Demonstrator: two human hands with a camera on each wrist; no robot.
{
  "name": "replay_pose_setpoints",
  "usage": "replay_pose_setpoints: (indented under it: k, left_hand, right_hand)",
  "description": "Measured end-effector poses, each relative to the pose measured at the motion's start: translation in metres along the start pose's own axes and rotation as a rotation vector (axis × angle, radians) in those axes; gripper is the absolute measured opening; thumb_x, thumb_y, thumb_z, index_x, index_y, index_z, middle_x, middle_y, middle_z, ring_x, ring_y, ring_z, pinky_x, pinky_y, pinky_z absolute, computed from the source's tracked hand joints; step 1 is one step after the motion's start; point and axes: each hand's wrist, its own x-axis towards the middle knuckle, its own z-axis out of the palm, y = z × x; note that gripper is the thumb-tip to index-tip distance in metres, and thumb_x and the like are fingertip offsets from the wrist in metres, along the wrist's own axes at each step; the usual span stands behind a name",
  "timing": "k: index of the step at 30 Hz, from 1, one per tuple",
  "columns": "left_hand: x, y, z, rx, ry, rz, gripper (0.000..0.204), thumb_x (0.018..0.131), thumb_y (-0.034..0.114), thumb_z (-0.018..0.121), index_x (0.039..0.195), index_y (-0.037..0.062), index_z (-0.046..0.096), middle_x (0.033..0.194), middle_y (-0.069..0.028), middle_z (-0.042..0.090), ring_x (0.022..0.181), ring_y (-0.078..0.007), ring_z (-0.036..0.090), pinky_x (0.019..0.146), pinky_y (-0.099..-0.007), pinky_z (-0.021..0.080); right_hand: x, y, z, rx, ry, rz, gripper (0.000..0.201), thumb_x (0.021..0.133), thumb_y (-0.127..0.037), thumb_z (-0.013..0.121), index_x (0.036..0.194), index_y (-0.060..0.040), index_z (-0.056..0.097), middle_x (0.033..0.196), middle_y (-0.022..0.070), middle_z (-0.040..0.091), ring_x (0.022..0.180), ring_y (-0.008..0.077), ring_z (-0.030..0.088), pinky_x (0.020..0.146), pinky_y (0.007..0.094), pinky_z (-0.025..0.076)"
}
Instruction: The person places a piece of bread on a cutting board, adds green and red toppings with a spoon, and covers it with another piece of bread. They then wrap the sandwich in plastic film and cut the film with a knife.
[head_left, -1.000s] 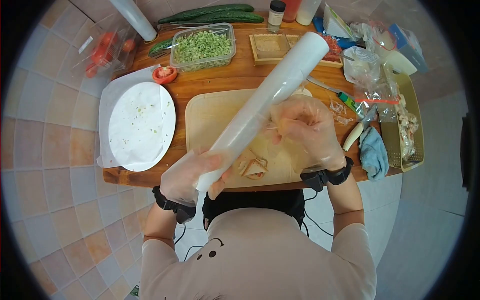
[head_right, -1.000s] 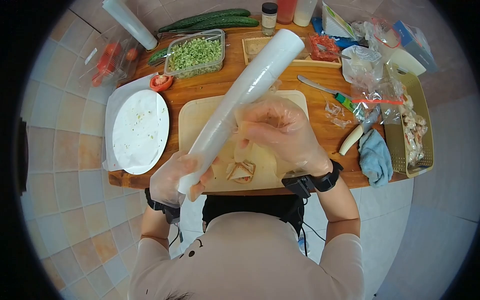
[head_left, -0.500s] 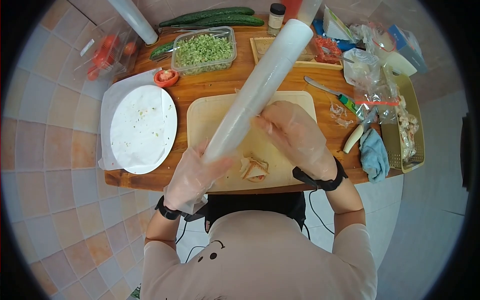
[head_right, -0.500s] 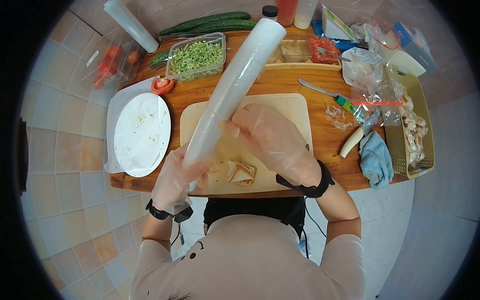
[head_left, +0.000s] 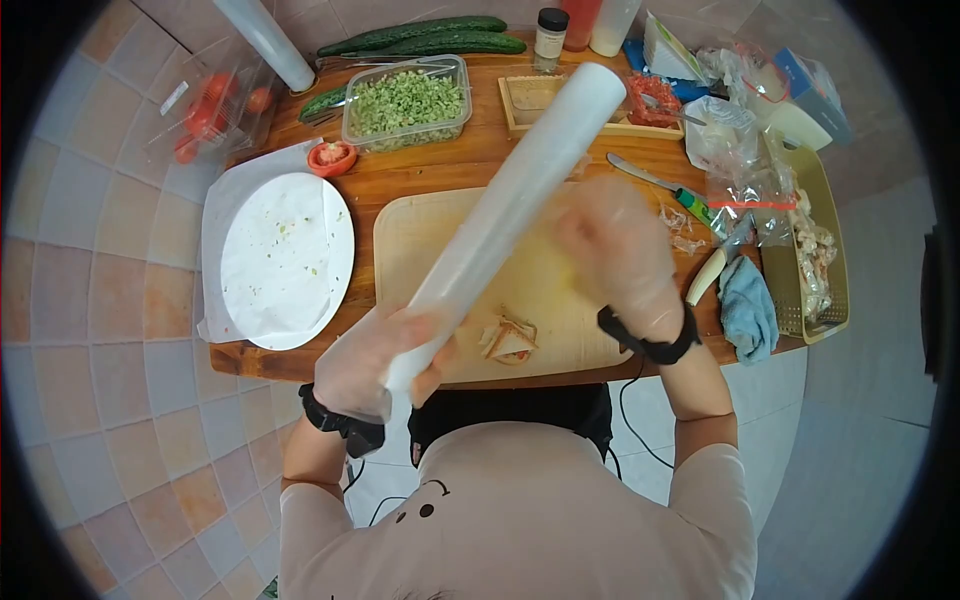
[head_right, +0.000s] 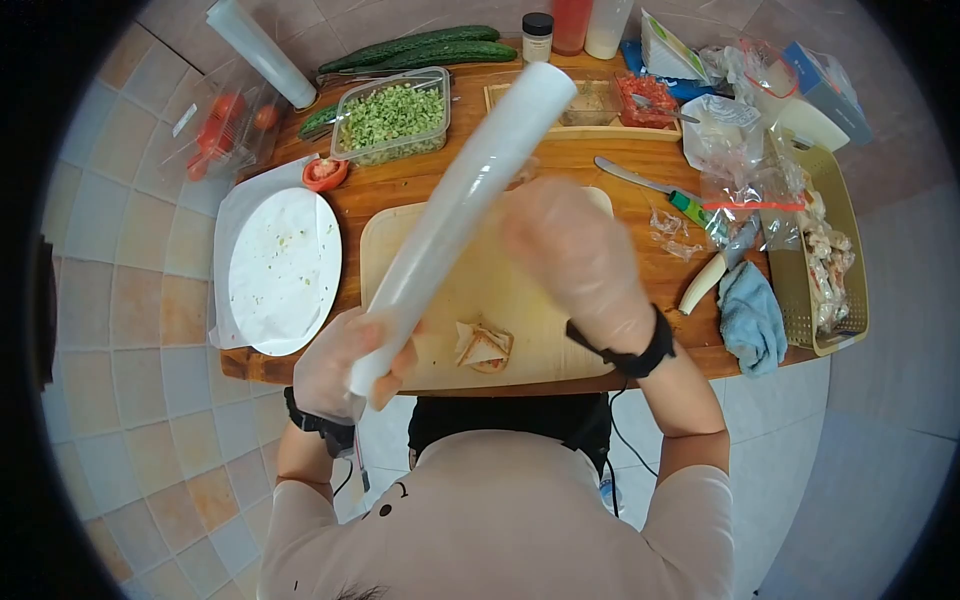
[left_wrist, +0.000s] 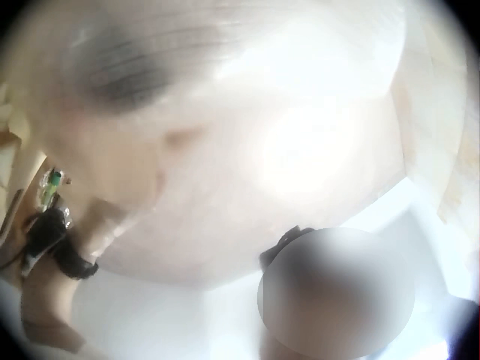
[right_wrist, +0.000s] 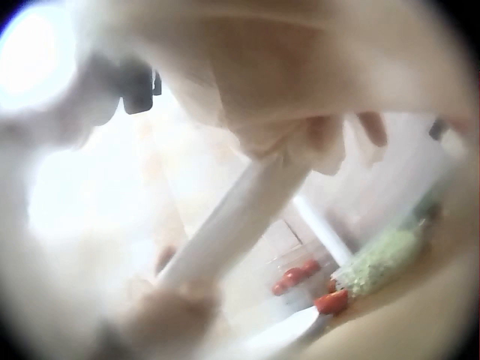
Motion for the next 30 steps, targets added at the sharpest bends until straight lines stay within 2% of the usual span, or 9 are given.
replay_pose_setpoints:
  k: [3,5,11,15,18,22,24,27,30]
  left_hand:
    - [-0.006,-0.014,-0.032,-0.148,-0.092,0.004,0.058,0.097,0.049,0.062,0.111,-0.0074,0.061,0.07,-0.0098,0.062,0.043,-0.0131,0.054,0.04,-0.0256,0.045]
    - [0.002,-0.025,-0.042,-0.351,-0.204,0.024,0.063,0.098,0.05,0.059,0.116,-0.0098,0.057,0.068,-0.0116,0.062,0.042,-0.0144,0.054,0.038,-0.028,0.045]
    - [0.003,-0.035,-0.041,-0.779,-0.333,0.147,0.057,0.103,0.048,0.051,0.135,-0.0001,0.052,0.089,-0.0231,0.064,0.042,-0.0163,0.053,0.035,-0.031,0.044]
    - [0.006,-0.039,-0.05,-0.93,-0.497,0.132,0.054,0.105,0.048,0.046,0.138,0.0055,0.053,0.092,-0.0238,0.064,0.039,-0.0158,0.05,0.033,-0.0325,0.043]
    - [0.015,-0.042,-0.057,-0.995,-0.583,0.092,0.043,0.106,0.044,0.045,0.133,0.0117,0.055,0.098,-0.0254,0.065,0.041,-0.0188,0.051,0.033,-0.0335,0.043]
    - [0.015,-0.039,-0.049,-1.124,-0.366,0.085,0.044,0.107,0.047,0.042,0.13,0.0125,0.057,0.096,-0.0211,0.067,0.041,-0.0185,0.051,0.033,-0.0327,0.042]
    - [0.018,-0.038,-0.048,-1.033,-0.517,0.052,0.047,0.106,0.049,0.042,0.129,0.0111,0.058,0.091,-0.0183,0.067,0.041,-0.0179,0.051,0.034,-0.0323,0.042]
    - [0.014,-0.034,-0.039,-1.019,-0.48,0.018,0.052,0.106,0.052,0.041,0.129,0.008,0.058,0.084,-0.0152,0.066,0.041,-0.0172,0.051,0.034,-0.0318,0.043]
    - [0.019,-0.03,-0.03,-0.963,-0.567,-0.017,0.052,0.106,0.052,0.041,0.128,0.009,0.059,0.08,-0.0137,0.065,0.041,-0.0168,0.051,0.035,-0.0316,0.043]
  right_hand:
    - [0.016,0.032,-0.022,0.035,0.102,0.269,0.018,0.093,-0.014,0.072,0.083,-0.0039,0.06,0.076,0.0127,0.059,0.067,0.03,0.055,0.064,0.0397,0.046]
    - [0.023,0.02,-0.037,0.244,-0.091,0.578,0.023,0.095,-0.018,0.071,0.082,-0.001,0.061,0.078,0.0135,0.059,0.07,0.0303,0.056,0.068,0.039,0.046]
    - [0.009,0.02,-0.027,0.304,0.006,0.53,0.024,0.097,-0.022,0.069,0.09,0.0008,0.068,0.085,0.0151,0.064,0.078,0.0281,0.06,0.072,0.0392,0.046]
    - [-0.007,0.06,-0.064,-0.146,-0.223,0.75,0.025,0.099,-0.022,0.064,0.097,0.0024,0.071,0.092,0.0184,0.067,0.088,0.0365,0.064,0.079,0.0413,0.05]
    - [-0.055,0.126,-0.081,-0.404,-0.204,0.349,0.021,0.097,-0.02,0.066,0.095,0.0005,0.071,0.093,0.0191,0.067,0.09,0.0374,0.065,0.079,0.0454,0.051]
    - [-0.054,0.115,-0.09,-0.626,-0.264,0.523,0.017,0.094,-0.016,0.067,0.1,0.0001,0.071,0.097,0.0218,0.068,0.091,0.0388,0.066,0.08,0.047,0.051]
    - [-0.04,0.1,-0.092,-0.741,-0.345,0.551,0.018,0.092,-0.014,0.068,0.102,0.0018,0.07,0.097,0.0245,0.069,0.087,0.0404,0.067,0.078,0.0469,0.051]
    - [-0.036,0.103,-0.082,-0.624,-0.181,0.404,0.021,0.092,-0.016,0.07,0.107,-0.0004,0.07,0.104,0.0212,0.069,0.092,0.0367,0.067,0.082,0.0439,0.052]
    - [-0.015,0.051,-0.057,0.005,-0.116,0.286,0.035,0.09,-0.018,0.074,0.123,-0.0074,0.07,0.105,0.0179,0.068,0.093,0.0351,0.066,0.084,0.0429,0.052]
